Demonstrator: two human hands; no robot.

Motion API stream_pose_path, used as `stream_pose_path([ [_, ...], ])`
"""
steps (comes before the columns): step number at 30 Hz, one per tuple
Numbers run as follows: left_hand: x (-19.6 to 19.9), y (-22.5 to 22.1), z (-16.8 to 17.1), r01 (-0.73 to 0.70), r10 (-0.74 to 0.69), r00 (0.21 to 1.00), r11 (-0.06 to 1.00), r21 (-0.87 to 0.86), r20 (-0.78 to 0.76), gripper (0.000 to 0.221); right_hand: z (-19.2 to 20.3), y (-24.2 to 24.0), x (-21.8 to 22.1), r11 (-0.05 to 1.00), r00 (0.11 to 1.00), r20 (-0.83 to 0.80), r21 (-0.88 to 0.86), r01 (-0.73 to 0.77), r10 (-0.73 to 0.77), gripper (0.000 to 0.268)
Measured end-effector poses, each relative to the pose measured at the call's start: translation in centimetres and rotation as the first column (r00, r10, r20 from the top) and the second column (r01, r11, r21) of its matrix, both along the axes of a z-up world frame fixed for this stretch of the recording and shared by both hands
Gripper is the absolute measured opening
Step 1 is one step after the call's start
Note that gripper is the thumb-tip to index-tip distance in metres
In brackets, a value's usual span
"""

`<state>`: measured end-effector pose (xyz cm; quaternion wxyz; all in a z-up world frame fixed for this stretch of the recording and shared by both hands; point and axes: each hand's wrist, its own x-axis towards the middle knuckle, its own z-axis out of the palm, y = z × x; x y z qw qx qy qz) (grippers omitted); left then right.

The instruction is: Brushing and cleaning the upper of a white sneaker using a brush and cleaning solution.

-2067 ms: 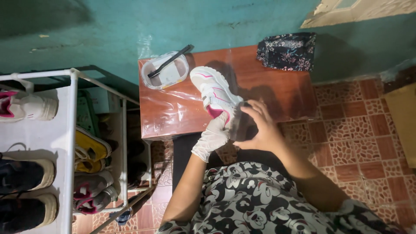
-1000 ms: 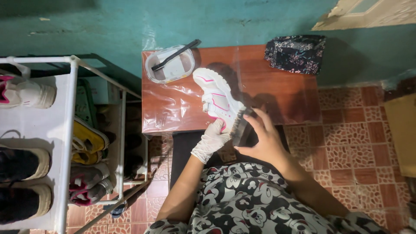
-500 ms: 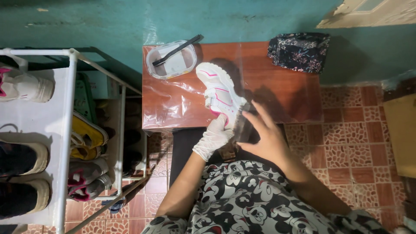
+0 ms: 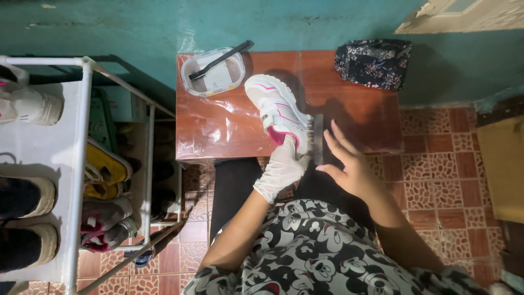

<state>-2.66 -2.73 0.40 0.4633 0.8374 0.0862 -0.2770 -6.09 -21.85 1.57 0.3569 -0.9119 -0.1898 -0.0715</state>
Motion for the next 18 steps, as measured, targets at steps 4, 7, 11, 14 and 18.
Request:
stream_pose_path([
  [4, -0.4, -0.8, -1.5, -0.026, 0.025, 1.0, 0.995, -0.101, -0.004, 0.029, 0.3, -0.4, 0.0, 0.993, 0.999, -0.02, 0.108, 0.05, -0.048, 0.082],
  [7, -0.4, -1.0, -4.0, -0.038, 0.033, 0.999, 0.976, -0.214, -0.028, 0.036, 0.4, -0.6, 0.3, 0.986, 0.992, -0.069, 0.115, 0.117, -0.109, 0.078],
  [11, -1.0, -1.0, -1.6, -0.147, 0.133, 0.989, 0.723, -0.675, -0.073, 0.064, -0.6, -0.6, 1.0, 0.97, 0.976, 0.037, 0.126, 0.207, -0.214, 0.054],
  [14, -1.4, -2.1, -1.6, -0.168, 0.182, 0.98, 0.529, -0.832, -0.082, 0.085, -0.3, -0.2, 1.1, 0.963, 0.97, 0.074, 0.156, 0.219, -0.232, 0.046],
  [18, -1.5, -1.5, -1.0, -0.099, 0.202, 0.979, 0.43, -0.897, -0.011, 0.086, -1.3, -0.6, 2.5, 0.965, 0.937, 0.24, 0.133, 0.226, -0.253, 0.041],
])
